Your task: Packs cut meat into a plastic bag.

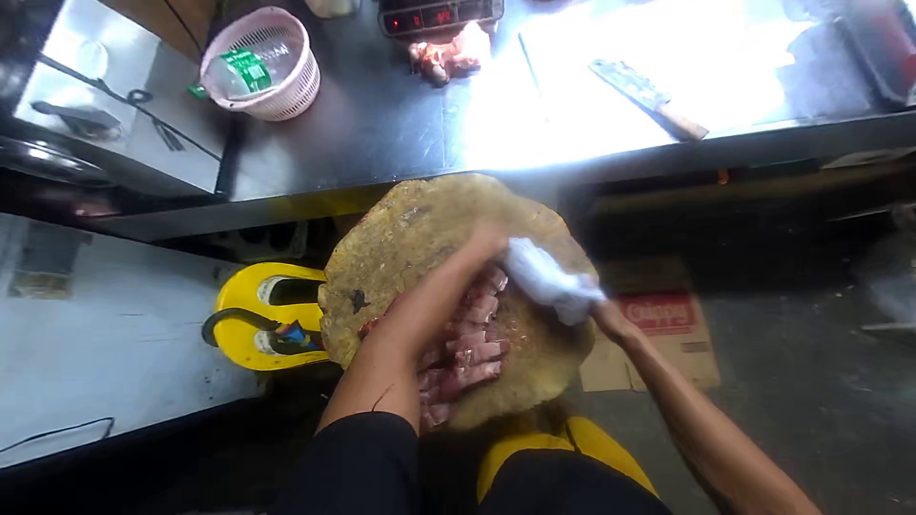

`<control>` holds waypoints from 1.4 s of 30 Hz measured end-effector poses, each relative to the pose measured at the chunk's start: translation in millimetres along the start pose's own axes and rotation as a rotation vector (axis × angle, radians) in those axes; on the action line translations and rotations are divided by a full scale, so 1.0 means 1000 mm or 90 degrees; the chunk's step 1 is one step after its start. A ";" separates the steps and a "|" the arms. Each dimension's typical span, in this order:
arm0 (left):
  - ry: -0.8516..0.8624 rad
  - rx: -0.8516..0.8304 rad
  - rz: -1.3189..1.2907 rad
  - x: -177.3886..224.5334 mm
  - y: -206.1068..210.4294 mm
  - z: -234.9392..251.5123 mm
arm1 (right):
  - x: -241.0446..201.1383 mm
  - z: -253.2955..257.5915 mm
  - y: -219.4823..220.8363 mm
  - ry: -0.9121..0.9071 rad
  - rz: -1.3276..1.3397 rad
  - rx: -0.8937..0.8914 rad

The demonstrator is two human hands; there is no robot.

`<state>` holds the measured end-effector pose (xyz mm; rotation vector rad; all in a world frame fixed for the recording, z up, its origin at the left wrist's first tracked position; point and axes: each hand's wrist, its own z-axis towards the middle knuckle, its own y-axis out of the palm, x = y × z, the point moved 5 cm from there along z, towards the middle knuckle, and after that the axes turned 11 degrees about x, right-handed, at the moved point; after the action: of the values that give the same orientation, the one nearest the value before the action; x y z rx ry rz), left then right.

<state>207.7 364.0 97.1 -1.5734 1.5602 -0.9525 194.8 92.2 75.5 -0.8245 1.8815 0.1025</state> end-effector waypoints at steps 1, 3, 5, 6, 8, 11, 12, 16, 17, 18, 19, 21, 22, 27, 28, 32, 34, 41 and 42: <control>-0.080 -0.037 -0.033 -0.027 0.004 -0.010 | -0.018 0.008 0.029 -0.014 -0.011 -0.056; -0.227 -0.073 -0.131 -0.081 0.012 -0.047 | -0.054 0.023 0.079 -0.038 0.004 -0.137; -0.343 -0.075 -0.220 -0.130 0.034 -0.101 | -0.075 0.033 0.124 -0.088 -0.007 -0.200; -0.381 -0.059 -0.228 -0.147 0.043 -0.131 | -0.080 0.042 0.143 -0.129 -0.051 -0.222; -0.431 -0.037 -0.219 -0.163 0.067 -0.190 | -0.086 0.054 0.173 -0.173 -0.166 -0.251; -0.560 0.067 -0.327 -0.159 0.119 -0.269 | -0.093 0.059 0.200 -0.294 -0.363 -0.271; -0.593 0.113 -0.363 -0.150 0.133 -0.287 | -0.094 0.058 0.205 -0.330 -0.412 -0.265; -0.682 0.221 -0.471 -0.109 0.161 -0.316 | -0.101 0.054 0.203 -0.413 -0.552 -0.229; -0.704 0.256 -0.482 -0.100 0.165 -0.320 | -0.101 0.052 0.199 -0.455 -0.563 -0.222; -0.709 0.298 -0.498 -0.090 0.170 -0.323 | -0.097 0.049 0.193 -0.515 -0.552 -0.223; -0.692 0.333 -0.524 -0.082 0.175 -0.327 | -0.091 0.046 0.186 -0.579 -0.533 -0.246; -0.590 0.355 -0.575 -0.072 0.187 -0.336 | -0.076 0.034 0.171 -0.672 -0.528 -0.352; -0.521 0.340 -0.588 -0.067 0.194 -0.342 | -0.070 0.026 0.164 -0.692 -0.566 -0.408; -0.365 0.245 -0.365 -0.063 0.193 -0.341 | -0.062 0.012 0.169 -0.687 -0.673 -0.376; -0.365 0.308 -0.338 -0.069 0.193 -0.336 | -0.060 0.013 0.174 -0.692 -0.656 -0.333; -0.422 0.458 -0.344 -0.085 0.184 -0.316 | -0.060 0.010 0.189 -0.661 -0.581 -0.157; -0.513 0.464 -0.373 -0.087 0.170 -0.302 | -0.073 0.014 0.202 -0.577 -0.539 -0.090; -0.846 0.414 -0.570 -0.101 0.135 -0.276 | -0.126 0.068 0.219 -0.312 -0.409 -0.089; -0.825 0.436 -0.587 -0.101 0.144 -0.281 | -0.120 0.071 0.210 -0.339 -0.400 -0.125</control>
<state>-108.0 466.3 101.6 -1.7146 -0.3926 -0.5044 155.3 341.3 83.2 -1.3387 1.0710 0.1018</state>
